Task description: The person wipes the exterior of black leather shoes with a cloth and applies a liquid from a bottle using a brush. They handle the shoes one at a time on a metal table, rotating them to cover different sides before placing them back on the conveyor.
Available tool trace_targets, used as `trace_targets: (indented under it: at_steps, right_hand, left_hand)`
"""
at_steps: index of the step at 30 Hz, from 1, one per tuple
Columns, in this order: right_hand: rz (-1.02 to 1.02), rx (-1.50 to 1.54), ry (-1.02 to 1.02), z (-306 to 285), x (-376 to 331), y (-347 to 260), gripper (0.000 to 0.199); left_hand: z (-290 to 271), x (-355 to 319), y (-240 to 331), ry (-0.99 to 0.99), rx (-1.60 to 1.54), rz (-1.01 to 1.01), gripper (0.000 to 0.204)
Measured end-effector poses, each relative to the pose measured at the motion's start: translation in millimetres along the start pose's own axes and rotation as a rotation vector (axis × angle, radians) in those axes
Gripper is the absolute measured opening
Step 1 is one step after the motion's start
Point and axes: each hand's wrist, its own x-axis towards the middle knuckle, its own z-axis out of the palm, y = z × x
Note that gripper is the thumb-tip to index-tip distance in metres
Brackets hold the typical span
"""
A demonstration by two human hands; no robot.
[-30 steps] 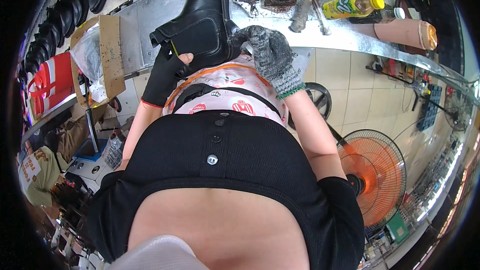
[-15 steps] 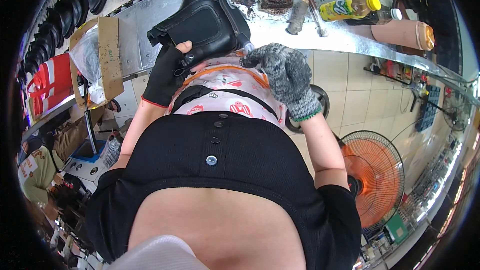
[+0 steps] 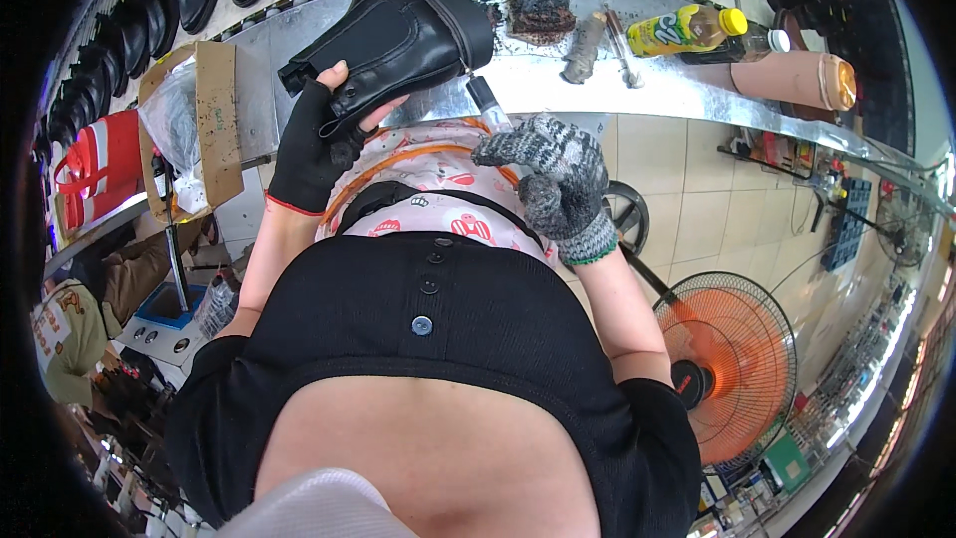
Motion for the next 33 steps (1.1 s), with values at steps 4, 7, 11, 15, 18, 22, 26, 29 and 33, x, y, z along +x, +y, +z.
trace_targets:
  at_steps: [4,7,11,15,18,22,26,29,33]
  right_hand:
    - [0.345,0.519,0.01,-9.6,-7.8,7.7,0.015]
    - [0.664,1.171,0.365,-8.7,-6.8,22.8,0.03]
    - [0.809,0.83,0.39,16.9,-0.6,53.1,0.053]
    - [0.926,0.811,0.379,59.9,5.8,84.9,0.045]
    - [0.834,0.9,0.386,89.3,-0.4,115.0,0.041]
    - [0.987,0.759,0.345,85.0,7.4,110.0,0.035]
    - [0.967,0.678,0.338,85.7,9.9,109.1,0.031]
    - [0.954,0.669,0.34,85.7,11.5,105.9,0.028]
    - [0.967,0.741,0.34,86.2,11.6,106.9,0.029]
  left_hand:
    - [3.3,-4.7,6.4,-0.005,-0.058,0.018,0.034]
    - [-10.6,3.0,22.8,-0.063,-0.007,-0.032,0.039]
    - [-24.9,42.8,46.2,-0.101,0.219,0.03,0.045]
    - [-31.7,124.2,100.0,-0.145,0.552,0.161,0.035]
    - [5.3,185.4,134.8,-0.14,0.82,0.352,0.029]
    - [39.0,238.0,162.8,-0.142,0.859,0.634,0.036]
    - [29.8,309.2,152.5,0.23,1.548,0.686,0.071]
    - [67.6,273.8,134.2,0.388,1.603,0.722,0.081]
    - [10.7,312.3,119.9,0.366,0.988,0.902,0.062]
